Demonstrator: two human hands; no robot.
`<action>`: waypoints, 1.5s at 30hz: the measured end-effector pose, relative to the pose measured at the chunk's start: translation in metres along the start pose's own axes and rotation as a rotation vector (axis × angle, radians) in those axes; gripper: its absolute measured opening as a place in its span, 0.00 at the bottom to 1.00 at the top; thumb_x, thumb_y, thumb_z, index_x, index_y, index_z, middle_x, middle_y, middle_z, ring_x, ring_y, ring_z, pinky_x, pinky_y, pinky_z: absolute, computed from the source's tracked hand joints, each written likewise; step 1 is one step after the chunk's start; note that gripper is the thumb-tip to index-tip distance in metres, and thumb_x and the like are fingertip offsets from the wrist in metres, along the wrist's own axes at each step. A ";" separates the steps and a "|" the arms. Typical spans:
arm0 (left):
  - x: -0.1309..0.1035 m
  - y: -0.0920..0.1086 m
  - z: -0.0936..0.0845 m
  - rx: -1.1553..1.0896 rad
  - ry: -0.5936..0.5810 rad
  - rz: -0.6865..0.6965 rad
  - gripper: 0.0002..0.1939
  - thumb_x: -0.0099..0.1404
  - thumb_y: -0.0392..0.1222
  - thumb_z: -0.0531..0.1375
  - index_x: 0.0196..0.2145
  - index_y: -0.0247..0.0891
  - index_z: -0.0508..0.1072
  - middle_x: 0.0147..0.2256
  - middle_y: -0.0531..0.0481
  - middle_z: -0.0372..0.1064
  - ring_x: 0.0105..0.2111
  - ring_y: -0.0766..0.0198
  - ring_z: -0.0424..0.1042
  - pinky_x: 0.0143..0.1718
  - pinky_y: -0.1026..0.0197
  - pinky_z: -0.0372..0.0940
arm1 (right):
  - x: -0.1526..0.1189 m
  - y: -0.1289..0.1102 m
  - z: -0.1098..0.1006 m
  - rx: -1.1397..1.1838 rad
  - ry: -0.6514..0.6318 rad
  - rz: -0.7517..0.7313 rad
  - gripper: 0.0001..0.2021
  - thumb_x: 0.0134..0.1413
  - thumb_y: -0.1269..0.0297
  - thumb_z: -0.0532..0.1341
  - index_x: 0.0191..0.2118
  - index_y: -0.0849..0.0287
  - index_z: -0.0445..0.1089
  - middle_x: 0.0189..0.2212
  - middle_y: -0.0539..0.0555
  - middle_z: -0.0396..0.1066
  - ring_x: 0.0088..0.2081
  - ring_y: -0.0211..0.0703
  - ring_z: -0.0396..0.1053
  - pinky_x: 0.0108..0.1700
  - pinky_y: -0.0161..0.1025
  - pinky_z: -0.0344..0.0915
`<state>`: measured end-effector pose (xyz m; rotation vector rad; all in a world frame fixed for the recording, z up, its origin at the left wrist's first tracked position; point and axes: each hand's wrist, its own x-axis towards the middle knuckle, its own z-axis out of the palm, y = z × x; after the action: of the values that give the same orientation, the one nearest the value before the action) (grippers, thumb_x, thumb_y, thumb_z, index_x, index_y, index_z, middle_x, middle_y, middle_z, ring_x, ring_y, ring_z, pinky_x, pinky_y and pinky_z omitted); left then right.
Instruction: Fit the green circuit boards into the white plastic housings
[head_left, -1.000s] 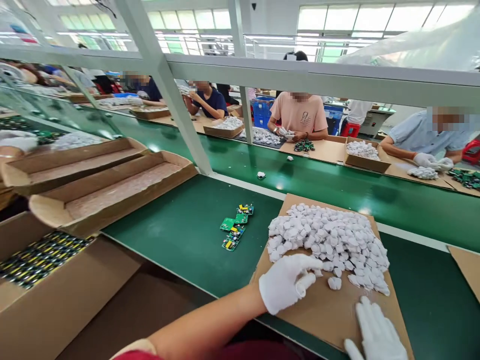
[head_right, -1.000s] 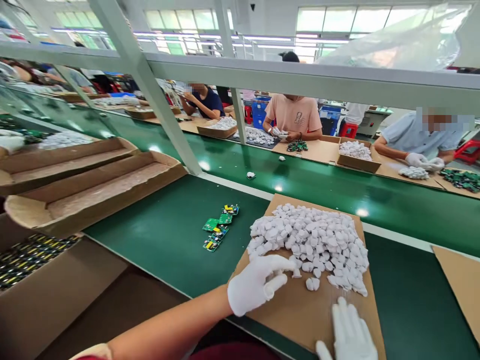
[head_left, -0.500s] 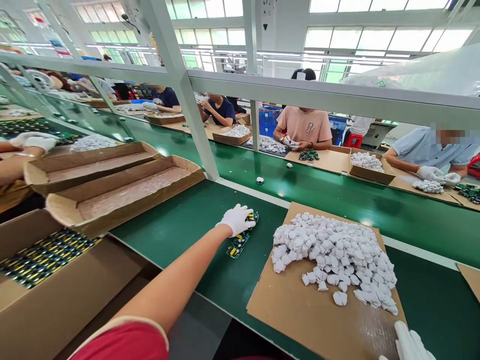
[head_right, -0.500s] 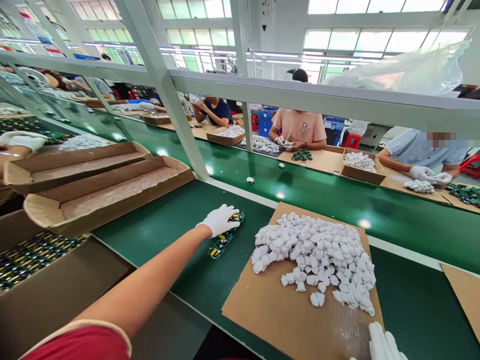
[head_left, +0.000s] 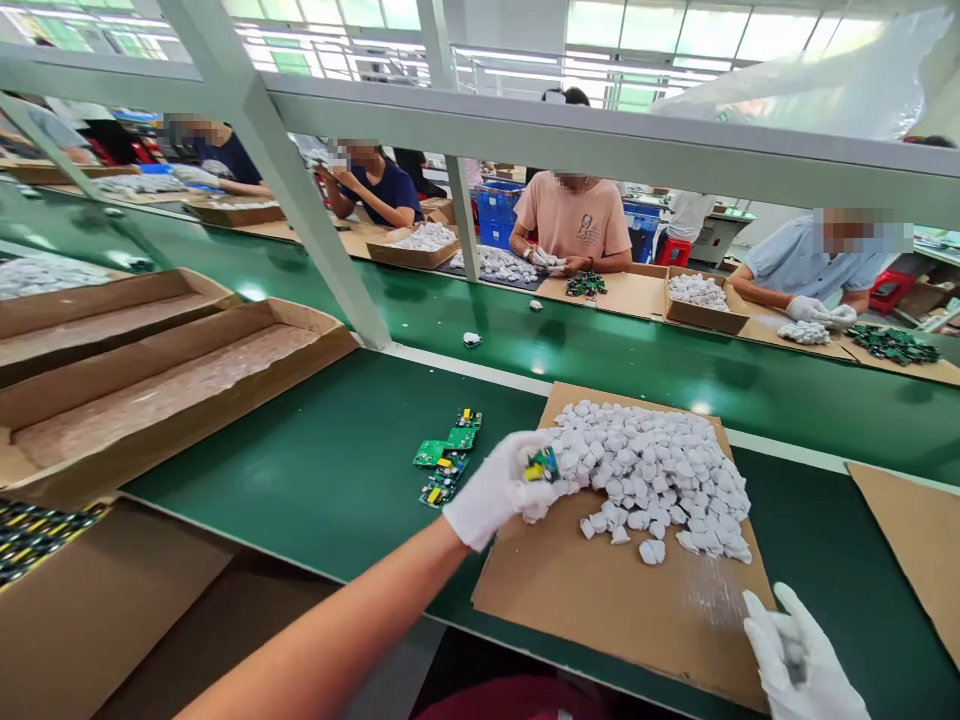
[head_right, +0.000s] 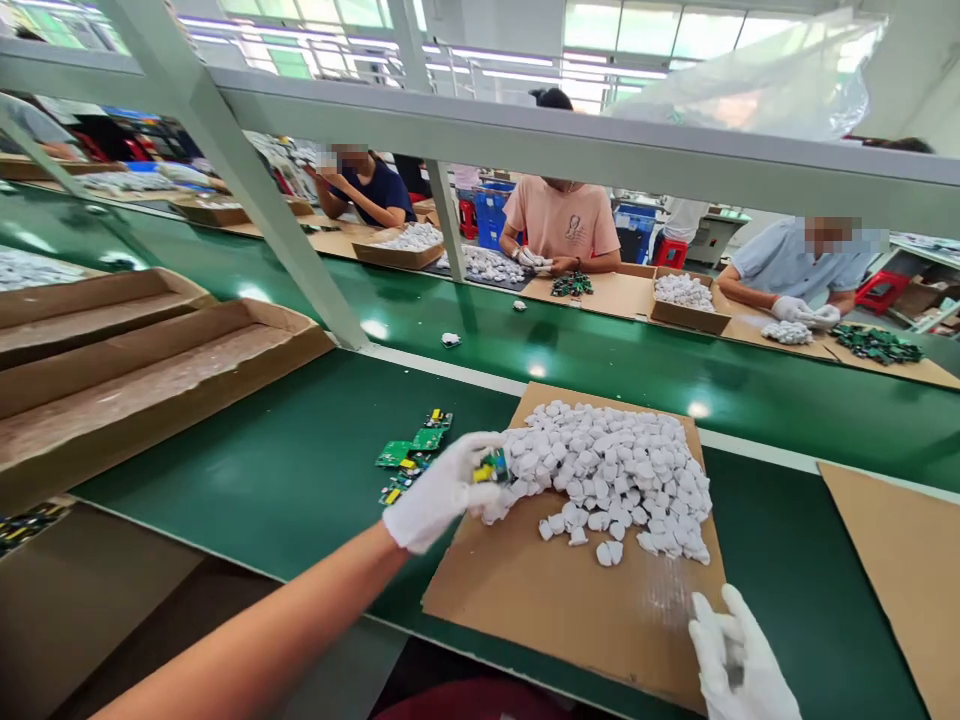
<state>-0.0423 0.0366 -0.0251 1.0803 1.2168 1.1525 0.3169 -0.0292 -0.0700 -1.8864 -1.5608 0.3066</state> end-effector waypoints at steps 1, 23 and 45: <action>-0.009 -0.003 0.020 -0.064 -0.148 -0.092 0.31 0.46 0.35 0.63 0.49 0.40 0.61 0.32 0.53 0.68 0.19 0.73 0.65 0.19 0.68 0.60 | -0.006 -0.012 0.000 0.044 0.028 0.061 0.23 0.47 0.41 0.57 0.42 0.52 0.68 0.29 0.59 0.75 0.25 0.48 0.72 0.24 0.42 0.68; -0.050 -0.055 0.118 -0.075 -0.337 -0.066 0.22 0.54 0.34 0.59 0.49 0.38 0.68 0.47 0.44 0.69 0.46 0.56 0.68 0.52 0.52 0.59 | -0.031 -0.059 0.032 0.188 -0.078 -0.360 0.09 0.55 0.65 0.60 0.41 0.57 0.71 0.32 0.54 0.76 0.27 0.40 0.71 0.31 0.36 0.69; -0.039 -0.047 0.130 -0.407 -0.502 -0.364 0.21 0.48 0.52 0.66 0.32 0.32 0.70 0.23 0.52 0.65 0.21 0.71 0.65 0.24 0.67 0.62 | -0.021 -0.068 0.034 0.191 -0.041 -0.605 0.15 0.52 0.69 0.61 0.46 0.48 0.70 0.47 0.56 0.70 0.46 0.49 0.69 0.45 0.47 0.68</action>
<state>0.0907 -0.0071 -0.0590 0.7355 0.7034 0.7406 0.2387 -0.0325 -0.0580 -1.1978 -1.9617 0.2110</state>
